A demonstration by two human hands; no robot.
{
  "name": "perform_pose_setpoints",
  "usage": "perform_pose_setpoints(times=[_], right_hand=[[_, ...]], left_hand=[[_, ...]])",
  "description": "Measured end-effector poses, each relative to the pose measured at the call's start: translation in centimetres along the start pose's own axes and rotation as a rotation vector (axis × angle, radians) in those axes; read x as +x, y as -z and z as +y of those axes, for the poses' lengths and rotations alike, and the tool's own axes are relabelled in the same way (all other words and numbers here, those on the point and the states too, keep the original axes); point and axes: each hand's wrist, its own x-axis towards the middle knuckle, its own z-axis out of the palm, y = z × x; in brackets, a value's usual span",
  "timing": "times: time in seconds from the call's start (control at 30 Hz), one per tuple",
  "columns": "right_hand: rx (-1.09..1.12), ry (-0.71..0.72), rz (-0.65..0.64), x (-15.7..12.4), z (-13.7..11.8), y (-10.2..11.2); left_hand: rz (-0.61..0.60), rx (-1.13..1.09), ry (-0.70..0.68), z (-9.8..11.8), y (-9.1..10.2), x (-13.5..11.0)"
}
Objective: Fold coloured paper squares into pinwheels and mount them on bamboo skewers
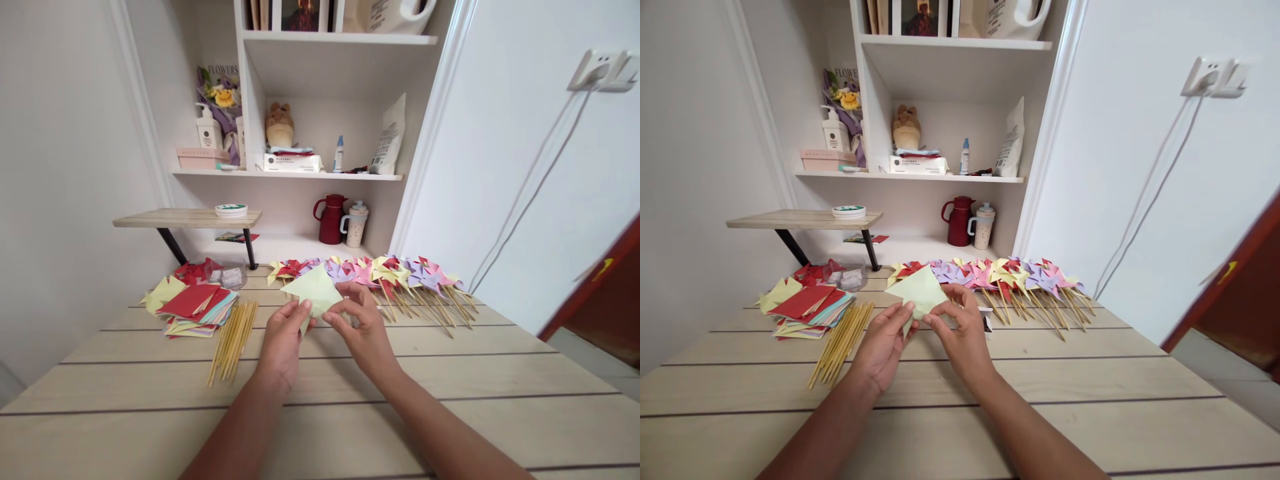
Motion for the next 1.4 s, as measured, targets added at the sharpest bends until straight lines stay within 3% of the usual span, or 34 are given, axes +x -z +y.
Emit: perform_pose_setpoints(times=[0.4,0.63,0.8,0.97,1.07,1.17,1.4], right_hand=[[0.070,-0.080,-0.004,0.3,-0.1,0.0],[0.069,-0.081,-0.007,0.3,0.0,0.0],[0.010,-0.043,0.014,0.3,0.0,0.2],[-0.164,0.124,0.171,0.9,-0.4,1.4],[-0.262,0.160,0.169,1.2,-0.4,2.2],[-0.333,0.168,0.109,1.4,-0.1,2.4],[-0.342,0.206,-0.045,1.1,0.1,1.9]], left_hand=[[0.006,0.001,0.011,0.2,-0.3,-0.2],[0.023,0.106,-0.059,-0.3,-0.1,0.1],[0.017,0.328,-0.263,0.0,0.0,0.5],[0.039,0.745,-0.753,0.6,0.3,0.3],[-0.015,0.982,-0.939,0.4,0.8,0.3],[-0.034,1.102,-1.023,0.1,1.1,0.4],[-0.063,1.140,-1.062,0.1,1.0,0.6]])
